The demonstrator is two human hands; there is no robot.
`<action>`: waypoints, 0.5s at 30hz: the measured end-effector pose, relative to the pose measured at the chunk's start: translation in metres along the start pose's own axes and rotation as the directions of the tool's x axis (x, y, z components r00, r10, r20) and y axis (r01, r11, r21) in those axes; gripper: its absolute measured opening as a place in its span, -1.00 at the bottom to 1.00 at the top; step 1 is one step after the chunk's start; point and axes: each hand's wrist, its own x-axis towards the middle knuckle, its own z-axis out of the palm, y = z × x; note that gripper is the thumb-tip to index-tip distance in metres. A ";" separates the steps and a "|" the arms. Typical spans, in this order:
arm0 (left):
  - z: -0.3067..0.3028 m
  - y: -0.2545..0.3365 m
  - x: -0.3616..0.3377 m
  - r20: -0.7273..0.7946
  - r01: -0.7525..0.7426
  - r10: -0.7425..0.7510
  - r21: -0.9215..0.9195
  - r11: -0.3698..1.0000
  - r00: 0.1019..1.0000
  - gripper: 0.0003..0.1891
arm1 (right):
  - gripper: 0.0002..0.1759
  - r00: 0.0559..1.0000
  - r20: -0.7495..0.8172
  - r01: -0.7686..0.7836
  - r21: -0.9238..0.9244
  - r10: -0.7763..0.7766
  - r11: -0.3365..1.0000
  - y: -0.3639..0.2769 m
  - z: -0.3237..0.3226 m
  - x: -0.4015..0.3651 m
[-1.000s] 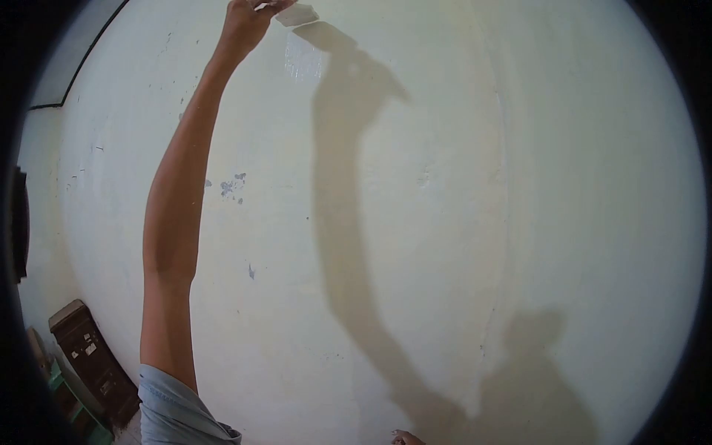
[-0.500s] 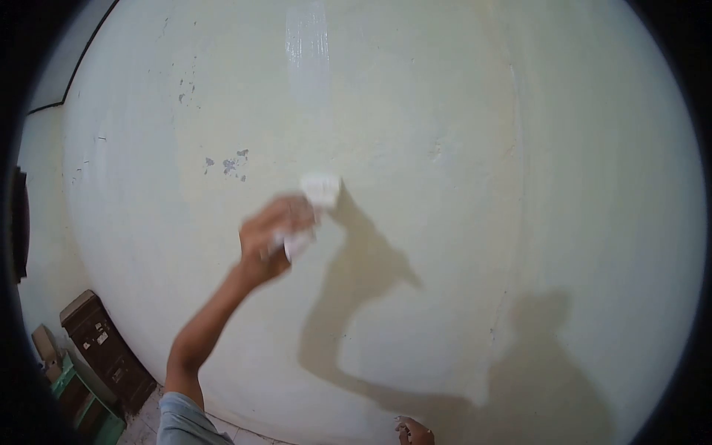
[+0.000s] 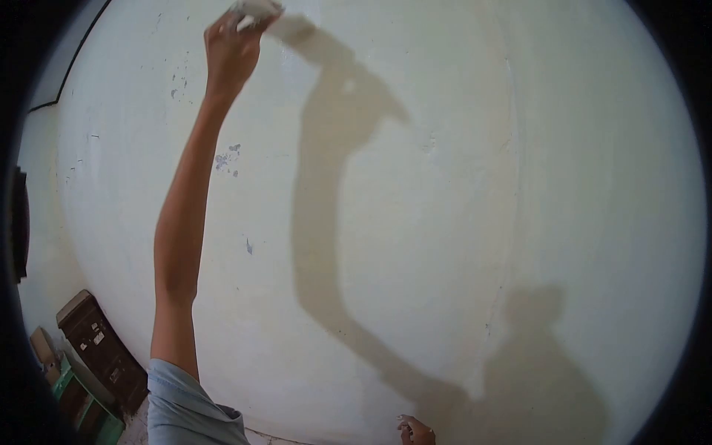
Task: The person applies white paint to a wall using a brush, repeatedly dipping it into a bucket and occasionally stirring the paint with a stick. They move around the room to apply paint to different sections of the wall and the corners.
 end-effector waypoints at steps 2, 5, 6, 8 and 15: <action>0.006 -0.002 0.021 -0.036 0.051 -0.060 -0.200 0.979 0.998 -0.88 | -0.60 0.999 -0.005 -0.033 0.011 0.033 0.999 -0.006 -0.002 -0.001; 0.017 -0.011 -0.002 -0.054 0.073 -0.095 -0.318 0.945 0.994 -0.87 | -0.58 1.000 0.019 -0.009 -0.168 0.013 0.986 -0.034 -0.011 -0.005; 0.011 -0.005 -0.024 -0.039 0.045 -0.056 -0.239 0.970 0.998 -0.85 | -0.57 1.000 0.008 -0.017 -0.215 0.019 0.977 -0.037 -0.011 -0.006; -0.002 0.017 -0.072 -0.073 -0.052 0.029 -0.333 0.941 0.997 -0.81 | -0.56 0.997 0.046 -0.057 -0.237 0.070 0.970 -0.034 -0.011 -0.004; -0.101 0.187 -0.232 0.399 0.420 -0.277 -0.334 0.844 0.874 -0.82 | -0.72 0.963 0.092 0.268 -0.242 -0.253 0.933 0.011 0.005 0.022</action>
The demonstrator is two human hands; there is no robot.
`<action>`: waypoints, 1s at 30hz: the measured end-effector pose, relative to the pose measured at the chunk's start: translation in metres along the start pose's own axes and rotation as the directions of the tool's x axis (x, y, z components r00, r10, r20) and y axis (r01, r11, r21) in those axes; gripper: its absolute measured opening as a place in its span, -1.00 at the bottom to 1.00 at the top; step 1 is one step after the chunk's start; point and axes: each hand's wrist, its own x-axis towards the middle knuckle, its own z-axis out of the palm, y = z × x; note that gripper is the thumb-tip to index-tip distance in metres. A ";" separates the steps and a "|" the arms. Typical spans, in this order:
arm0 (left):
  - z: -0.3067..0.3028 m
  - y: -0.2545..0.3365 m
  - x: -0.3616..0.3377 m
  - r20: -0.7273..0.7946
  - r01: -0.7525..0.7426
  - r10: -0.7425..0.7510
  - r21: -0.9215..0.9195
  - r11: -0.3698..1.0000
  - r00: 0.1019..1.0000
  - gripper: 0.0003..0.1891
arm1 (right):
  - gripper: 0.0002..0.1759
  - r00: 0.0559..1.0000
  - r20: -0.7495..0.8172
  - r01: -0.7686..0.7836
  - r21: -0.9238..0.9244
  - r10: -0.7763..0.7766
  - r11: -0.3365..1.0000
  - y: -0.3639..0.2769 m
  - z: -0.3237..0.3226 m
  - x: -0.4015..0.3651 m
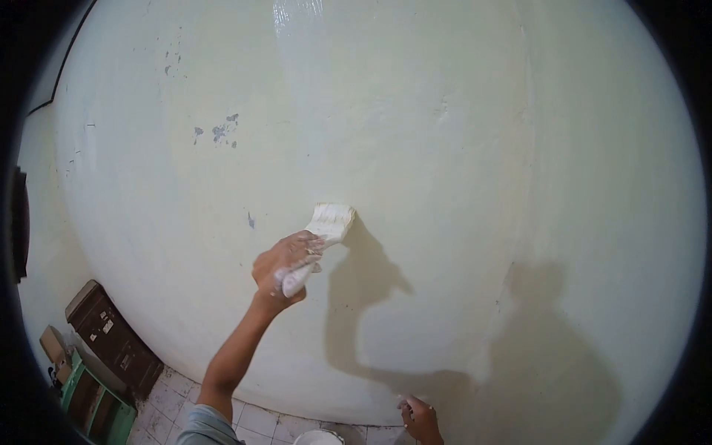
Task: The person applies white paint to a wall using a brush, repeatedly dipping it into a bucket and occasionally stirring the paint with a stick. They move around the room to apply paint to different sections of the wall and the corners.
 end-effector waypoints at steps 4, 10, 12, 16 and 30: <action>0.003 0.003 0.010 -0.061 -0.091 0.088 -0.035 0.995 0.994 -0.78 | -0.70 0.972 0.015 0.234 -0.029 -0.234 0.972 0.006 0.011 0.007; -0.010 0.005 0.038 -0.048 -0.001 -0.001 -0.025 1.000 0.999 -0.73 | -0.71 0.978 0.013 0.206 0.000 -0.206 0.979 0.002 0.021 0.002; -0.014 0.000 0.043 0.008 -0.067 0.066 0.023 0.998 0.998 -0.71 | -0.71 0.988 0.020 0.152 0.027 -0.153 0.988 0.003 0.023 -0.003; -0.013 -0.005 0.051 0.012 -0.030 0.031 -0.064 0.997 0.999 -0.69 | -0.72 0.993 -0.007 0.119 0.045 -0.119 0.992 0.003 0.022 -0.008; 0.012 -0.066 0.058 -0.048 -0.336 0.386 0.403 0.852 0.921 -0.67 | -0.72 0.999 0.013 0.034 0.036 -0.035 0.999 0.004 0.033 0.001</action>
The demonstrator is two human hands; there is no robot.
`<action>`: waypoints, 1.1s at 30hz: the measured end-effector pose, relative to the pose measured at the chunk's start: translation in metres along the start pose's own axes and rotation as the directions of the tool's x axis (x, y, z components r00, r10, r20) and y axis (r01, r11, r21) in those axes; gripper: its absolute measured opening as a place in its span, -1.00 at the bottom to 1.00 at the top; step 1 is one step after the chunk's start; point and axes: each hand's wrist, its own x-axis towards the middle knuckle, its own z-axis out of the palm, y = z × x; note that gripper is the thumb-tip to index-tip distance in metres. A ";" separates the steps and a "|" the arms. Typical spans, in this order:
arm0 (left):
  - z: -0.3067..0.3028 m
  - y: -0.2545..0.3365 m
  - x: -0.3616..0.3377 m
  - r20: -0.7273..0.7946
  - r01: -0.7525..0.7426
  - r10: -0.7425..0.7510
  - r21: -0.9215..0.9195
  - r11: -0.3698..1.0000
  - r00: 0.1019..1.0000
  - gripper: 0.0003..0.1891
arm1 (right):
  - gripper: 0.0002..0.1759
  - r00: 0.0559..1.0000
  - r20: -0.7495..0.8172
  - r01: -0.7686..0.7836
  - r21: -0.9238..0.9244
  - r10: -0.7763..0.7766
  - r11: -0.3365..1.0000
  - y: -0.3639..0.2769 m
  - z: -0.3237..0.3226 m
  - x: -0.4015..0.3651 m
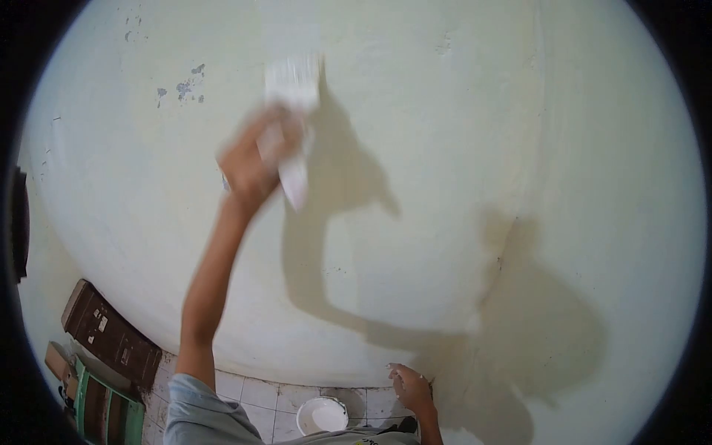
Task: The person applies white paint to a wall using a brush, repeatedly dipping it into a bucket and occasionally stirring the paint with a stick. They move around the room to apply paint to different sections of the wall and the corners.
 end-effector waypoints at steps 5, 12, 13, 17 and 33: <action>-0.054 0.154 -0.125 0.430 0.319 -0.149 -0.358 0.877 0.891 -0.84 | -0.74 0.999 -0.031 0.031 -0.008 -0.031 0.999 0.007 0.000 -0.005; -0.029 0.073 -0.047 0.203 0.538 -0.506 -0.461 0.706 0.838 -0.80 | -0.72 0.997 0.041 -0.071 -0.033 0.072 0.997 0.000 -0.007 -0.003; -0.024 0.052 -0.018 0.069 0.435 -0.456 -0.455 0.777 0.887 -0.76 | -0.71 0.997 0.043 -0.062 -0.015 0.063 0.998 0.000 -0.005 0.002; -0.004 -0.020 0.056 -0.184 0.214 -0.286 -0.332 0.919 0.940 -0.90 | -0.71 0.998 0.043 0.036 -0.056 -0.034 0.998 0.000 0.005 0.012; -0.039 0.158 -0.146 0.478 0.688 -0.495 -0.477 0.547 0.725 -0.70 | -0.72 0.999 0.044 0.026 -0.078 -0.023 0.997 0.012 0.006 -0.002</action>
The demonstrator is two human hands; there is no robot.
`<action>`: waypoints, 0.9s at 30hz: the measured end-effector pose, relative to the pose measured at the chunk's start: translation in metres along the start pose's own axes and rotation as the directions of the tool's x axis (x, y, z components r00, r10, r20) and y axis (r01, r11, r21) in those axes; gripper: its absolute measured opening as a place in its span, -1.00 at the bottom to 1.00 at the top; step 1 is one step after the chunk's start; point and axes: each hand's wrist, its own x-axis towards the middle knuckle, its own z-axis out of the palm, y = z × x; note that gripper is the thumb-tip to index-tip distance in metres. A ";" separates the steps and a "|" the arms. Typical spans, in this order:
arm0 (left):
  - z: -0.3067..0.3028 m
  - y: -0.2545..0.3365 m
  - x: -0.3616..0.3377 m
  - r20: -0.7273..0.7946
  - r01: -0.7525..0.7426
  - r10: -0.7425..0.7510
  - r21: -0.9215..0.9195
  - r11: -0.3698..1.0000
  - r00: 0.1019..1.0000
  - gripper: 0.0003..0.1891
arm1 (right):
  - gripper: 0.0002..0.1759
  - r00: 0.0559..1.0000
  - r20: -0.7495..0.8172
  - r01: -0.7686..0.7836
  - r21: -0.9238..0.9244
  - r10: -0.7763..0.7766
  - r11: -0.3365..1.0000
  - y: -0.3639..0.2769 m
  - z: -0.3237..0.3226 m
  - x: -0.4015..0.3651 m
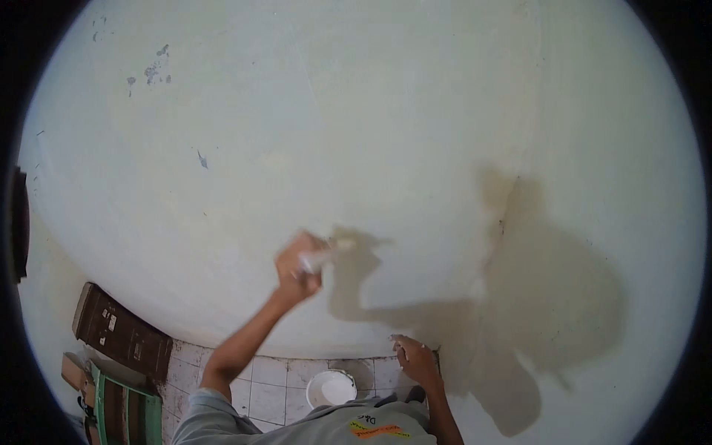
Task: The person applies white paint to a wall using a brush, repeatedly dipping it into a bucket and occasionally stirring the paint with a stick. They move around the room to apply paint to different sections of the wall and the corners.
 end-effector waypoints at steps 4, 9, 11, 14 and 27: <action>-0.049 0.008 0.136 -0.240 -0.400 0.420 0.132 0.907 0.875 -0.81 | -0.73 0.998 -0.058 0.033 -0.010 -0.034 0.999 0.008 0.003 0.007; -0.087 0.019 0.276 -0.411 -0.576 0.713 0.420 0.701 0.568 -0.92 | -0.70 1.000 0.004 -0.011 0.030 0.011 0.999 -0.009 0.006 0.017; -0.069 0.023 0.280 -0.439 -0.589 0.689 0.362 0.723 0.576 -0.95 | -0.69 1.000 0.000 -0.014 0.041 0.014 0.999 -0.009 0.010 0.017; -0.053 -0.020 0.199 -0.109 -0.511 0.706 0.614 0.601 0.700 -0.72 | -0.69 0.999 0.009 -0.049 0.058 0.048 0.997 -0.004 0.014 0.014; -0.015 0.014 0.047 -0.031 -0.006 0.009 0.080 0.997 0.999 -0.81 | -0.72 0.999 -0.033 0.002 -0.012 -0.003 1.000 0.016 0.012 0.010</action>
